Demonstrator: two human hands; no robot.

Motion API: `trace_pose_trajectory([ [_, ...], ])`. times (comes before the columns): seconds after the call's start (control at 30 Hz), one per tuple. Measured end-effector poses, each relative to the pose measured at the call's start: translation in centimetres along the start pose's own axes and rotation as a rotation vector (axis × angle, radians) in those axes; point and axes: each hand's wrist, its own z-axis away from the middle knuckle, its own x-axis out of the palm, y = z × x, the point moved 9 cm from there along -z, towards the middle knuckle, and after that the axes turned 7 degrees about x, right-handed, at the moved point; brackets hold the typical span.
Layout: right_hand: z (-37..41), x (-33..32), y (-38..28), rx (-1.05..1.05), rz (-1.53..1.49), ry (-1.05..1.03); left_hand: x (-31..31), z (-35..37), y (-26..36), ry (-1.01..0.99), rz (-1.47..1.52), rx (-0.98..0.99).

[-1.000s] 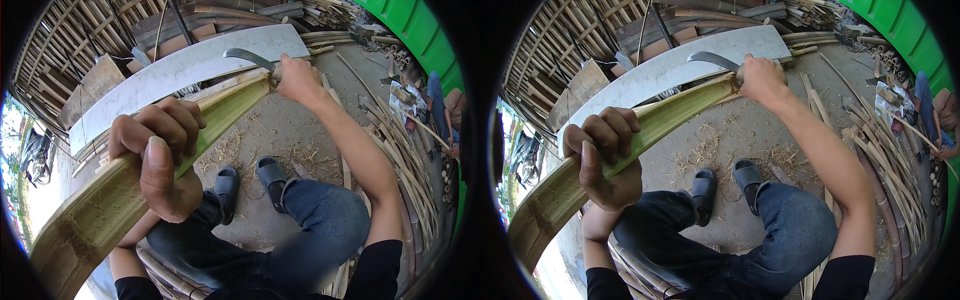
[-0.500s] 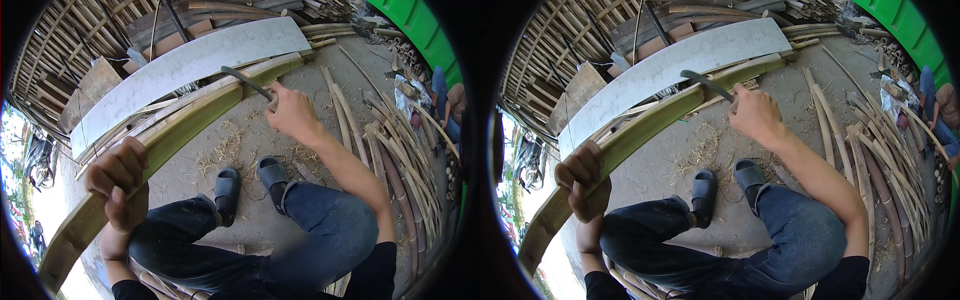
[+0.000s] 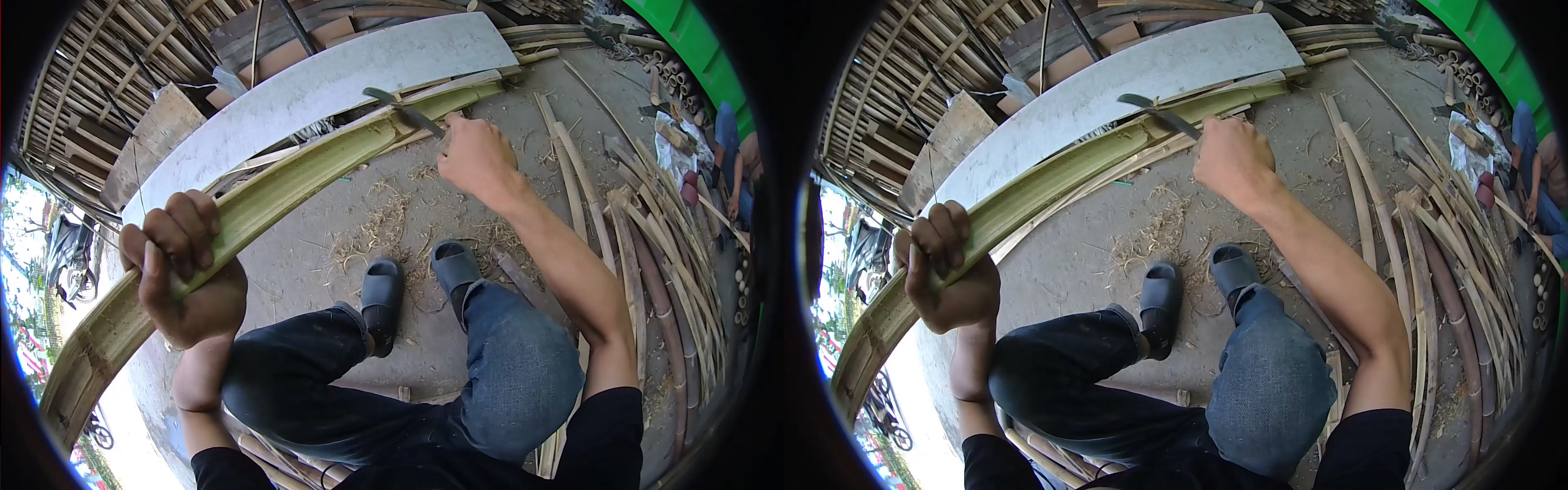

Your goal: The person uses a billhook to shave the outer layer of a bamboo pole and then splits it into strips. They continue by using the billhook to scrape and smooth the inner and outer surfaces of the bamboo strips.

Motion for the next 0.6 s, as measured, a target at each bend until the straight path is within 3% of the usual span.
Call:
trace_pose_trajectory([
  [0.07, 1.8, 0.1, -1.0, -0.064, 0.019, 0.026, -0.8, -0.2, 0.4, -0.023, 0.035, -0.004],
  [0.17, -4.6, 2.6, 7.3, 0.114, 0.063, 0.009, 1.8, 0.4, 1.5, -0.058, -0.025, -0.029],
  [0.23, -3.8, 1.5, 4.9, 0.134, 0.108, -0.085, 0.8, -0.3, 1.8, -0.051, -0.006, 0.005],
  [0.33, 1.5, 1.1, -0.8, -0.071, -0.078, -0.086, -0.5, -0.5, 1.5, 0.034, -0.031, 0.011],
  [0.4, -1.0, 2.4, 2.3, 0.032, -0.034, -0.094, -0.8, 0.4, 2.1, 0.035, -0.048, -0.015],
  [0.47, -6.2, 4.0, 9.5, 0.144, 0.081, -0.045, 0.7, 0.4, 3.2, -0.076, -0.054, -0.003],
  [0.6, -9.7, 4.1, 11.8, 0.266, 0.143, -0.021, -1.1, -0.6, 2.8, 0.017, -0.027, 0.019],
])
